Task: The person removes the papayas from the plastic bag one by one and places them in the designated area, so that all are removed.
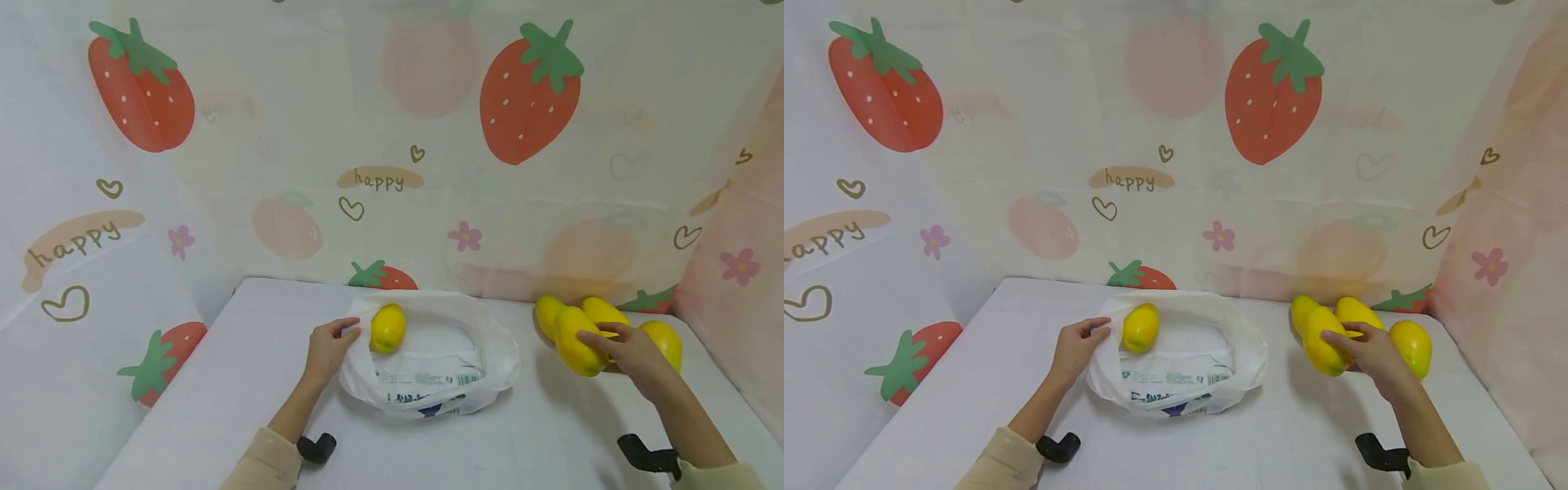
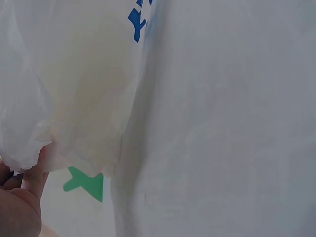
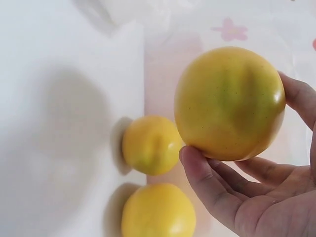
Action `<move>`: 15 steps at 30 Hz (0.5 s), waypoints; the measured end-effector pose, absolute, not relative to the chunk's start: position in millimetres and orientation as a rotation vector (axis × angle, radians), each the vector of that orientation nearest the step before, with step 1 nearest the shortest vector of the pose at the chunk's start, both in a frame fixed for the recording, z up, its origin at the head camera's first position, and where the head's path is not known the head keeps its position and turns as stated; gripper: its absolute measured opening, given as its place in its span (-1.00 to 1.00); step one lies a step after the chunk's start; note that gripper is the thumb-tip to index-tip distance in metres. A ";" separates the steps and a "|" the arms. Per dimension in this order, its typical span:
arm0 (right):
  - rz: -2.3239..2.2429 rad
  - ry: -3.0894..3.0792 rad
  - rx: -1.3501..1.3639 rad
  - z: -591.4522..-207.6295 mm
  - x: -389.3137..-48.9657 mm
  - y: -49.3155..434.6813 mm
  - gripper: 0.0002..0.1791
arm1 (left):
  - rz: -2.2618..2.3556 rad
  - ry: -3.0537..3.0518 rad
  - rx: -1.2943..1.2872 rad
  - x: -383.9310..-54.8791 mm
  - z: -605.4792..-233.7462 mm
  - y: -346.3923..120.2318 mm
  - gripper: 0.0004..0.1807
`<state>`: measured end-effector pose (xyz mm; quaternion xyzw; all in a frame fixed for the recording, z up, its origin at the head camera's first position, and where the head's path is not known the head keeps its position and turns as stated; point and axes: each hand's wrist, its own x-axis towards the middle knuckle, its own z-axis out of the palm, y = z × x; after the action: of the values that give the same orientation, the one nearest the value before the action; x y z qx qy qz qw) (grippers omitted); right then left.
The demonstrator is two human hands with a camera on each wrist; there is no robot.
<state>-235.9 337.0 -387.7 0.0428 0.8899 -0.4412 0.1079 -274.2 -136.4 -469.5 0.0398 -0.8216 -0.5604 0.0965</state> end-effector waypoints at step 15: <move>-1.195 2.640 0.241 -403.0 -233.7 351.1 0.07 | -1.647 -2.455 0.133 -273.6 -469.6 -136.6 -0.71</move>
<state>-233.7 351.1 -403.0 0.0823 0.9017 -0.4081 0.1168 -273.6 -136.6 -469.6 0.0446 -0.8262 -0.5542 0.0909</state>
